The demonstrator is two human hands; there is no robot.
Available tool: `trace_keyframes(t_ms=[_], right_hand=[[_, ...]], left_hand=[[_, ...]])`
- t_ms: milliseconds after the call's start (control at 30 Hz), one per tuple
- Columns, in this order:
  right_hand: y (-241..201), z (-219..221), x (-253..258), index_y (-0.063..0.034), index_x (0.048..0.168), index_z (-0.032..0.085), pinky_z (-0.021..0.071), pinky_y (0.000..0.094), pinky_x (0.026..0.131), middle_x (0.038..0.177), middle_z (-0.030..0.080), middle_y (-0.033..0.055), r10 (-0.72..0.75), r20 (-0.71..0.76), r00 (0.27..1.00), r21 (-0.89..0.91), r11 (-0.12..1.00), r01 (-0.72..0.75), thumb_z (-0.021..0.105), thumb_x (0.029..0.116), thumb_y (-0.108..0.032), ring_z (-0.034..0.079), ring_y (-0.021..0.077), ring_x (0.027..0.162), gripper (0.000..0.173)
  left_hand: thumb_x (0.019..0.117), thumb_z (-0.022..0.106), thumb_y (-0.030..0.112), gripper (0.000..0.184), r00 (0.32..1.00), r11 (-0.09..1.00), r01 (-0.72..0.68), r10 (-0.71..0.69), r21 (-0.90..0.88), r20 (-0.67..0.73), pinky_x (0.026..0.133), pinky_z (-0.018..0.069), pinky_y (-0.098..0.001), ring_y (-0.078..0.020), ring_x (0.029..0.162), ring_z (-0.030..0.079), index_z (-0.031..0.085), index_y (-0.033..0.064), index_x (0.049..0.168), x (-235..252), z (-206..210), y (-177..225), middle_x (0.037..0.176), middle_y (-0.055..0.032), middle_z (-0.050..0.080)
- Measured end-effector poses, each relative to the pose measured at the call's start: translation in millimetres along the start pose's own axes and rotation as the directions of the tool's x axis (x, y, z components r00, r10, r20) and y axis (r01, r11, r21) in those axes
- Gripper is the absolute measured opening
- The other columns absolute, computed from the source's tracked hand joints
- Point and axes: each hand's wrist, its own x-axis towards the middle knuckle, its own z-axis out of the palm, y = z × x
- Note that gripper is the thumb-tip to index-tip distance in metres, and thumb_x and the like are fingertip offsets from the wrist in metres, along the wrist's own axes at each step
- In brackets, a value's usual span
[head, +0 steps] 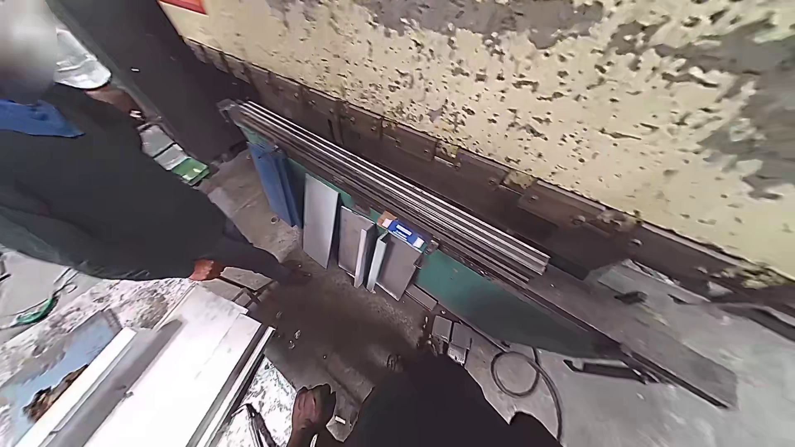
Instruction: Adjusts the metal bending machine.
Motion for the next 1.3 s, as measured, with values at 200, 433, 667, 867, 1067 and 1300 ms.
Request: trace_keyframes(t_ms=[200, 433, 667, 867, 1067, 1300], right_hand=[[150.6, 84.8, 268.7, -0.0081, 0.092, 0.071, 0.0551, 0.0561, 0.072, 0.088, 0.071, 0.0131, -0.075, -0.206, 0.976, -0.076, 0.995, 0.061, 0.068, 0.0886, -0.042, 0.07, 0.0297, 0.081, 0.034], [152.4, 86.6, 252.4, -0.0076, 0.09, 0.069, 0.054, 0.0517, 0.067, 0.083, 0.069, 0.0124, -0.006, -0.175, 0.985, -0.034, 0.999, 0.0, 0.066, 0.0914, -0.038, 0.067, 0.0272, 0.072, 0.03], [167.0, 103.8, 288.9, -0.0075, 0.092, 0.072, 0.0559, 0.0565, 0.071, 0.089, 0.073, 0.0137, 0.008, -0.182, 0.983, -0.114, 0.993, -0.029, 0.066, 0.0902, -0.042, 0.071, 0.0298, 0.08, 0.035], [150.3, 94.4, 265.3, -0.007, 0.093, 0.07, 0.0553, 0.0531, 0.068, 0.086, 0.071, 0.0132, 0.025, -0.153, 0.988, -0.088, 0.995, -0.039, 0.065, 0.092, -0.041, 0.069, 0.0283, 0.075, 0.034], [149.8, 90.3, 257.5, -0.0067, 0.093, 0.071, 0.0551, 0.0544, 0.07, 0.087, 0.071, 0.0139, -0.028, -0.165, 0.986, -0.08, 0.997, 0.015, 0.066, 0.0921, -0.038, 0.069, 0.0293, 0.077, 0.032], [145.0, 82.6, 235.7, -0.0051, 0.095, 0.069, 0.0533, 0.0532, 0.069, 0.087, 0.068, 0.0146, -0.012, -0.143, 0.99, 0.061, 0.998, 0.021, 0.064, 0.0939, -0.035, 0.067, 0.0291, 0.076, 0.03]], left_hand=[[0.0972, 0.039, 0.061, 0.053, 0.996, 0.998, -0.022, 0.027, 0.054, -0.09, 0.097, 0.0517, -0.0486, -0.0206, 0.095, 0.073, 0.072, 0.0199, 0.091, -4.5, -0.2, 0.9, 0.091, -0.0013, 0.076], [0.0981, 0.04, 0.058, 0.051, 0.993, 0.998, -0.048, 0.052, 0.036, -0.109, 0.096, 0.0516, -0.0473, -0.0198, 0.094, 0.073, 0.071, 0.019, 0.089, -5.9, -3.1, 3.7, 0.091, -0.0011, 0.076], [0.0982, 0.038, 0.059, 0.054, 0.994, 0.999, -0.045, 0.043, -0.017, -0.102, 0.103, 0.0488, -0.0458, -0.0185, 0.099, 0.072, 0.073, 0.0192, 0.093, -2.9, 5.3, -5.5, 0.093, -0.0002, 0.076], [0.0978, 0.039, 0.059, 0.053, 0.99, 0.999, -0.052, 0.052, 0.005, -0.131, 0.099, 0.0505, -0.046, -0.0191, 0.095, 0.072, 0.072, 0.0188, 0.09, -6.2, 0.6, -3.1, 0.09, -0.0007, 0.075], [0.0978, 0.039, 0.058, 0.051, 0.989, 0.999, -0.049, 0.051, 0.023, -0.138, 0.096, 0.0519, -0.0456, -0.0183, 0.093, 0.072, 0.072, 0.0196, 0.089, -8.0, -0.4, -5.1, 0.089, 0.0002, 0.075], [0.0998, 0.049, 0.05, 0.044, 0.99, 0.998, -0.058, 0.057, -0.003, -0.126, 0.093, 0.0539, -0.0537, -0.026, 0.095, 0.074, 0.075, 0.0159, 0.094, -27.4, -29.2, 11.4, 0.094, -0.0063, 0.077]])
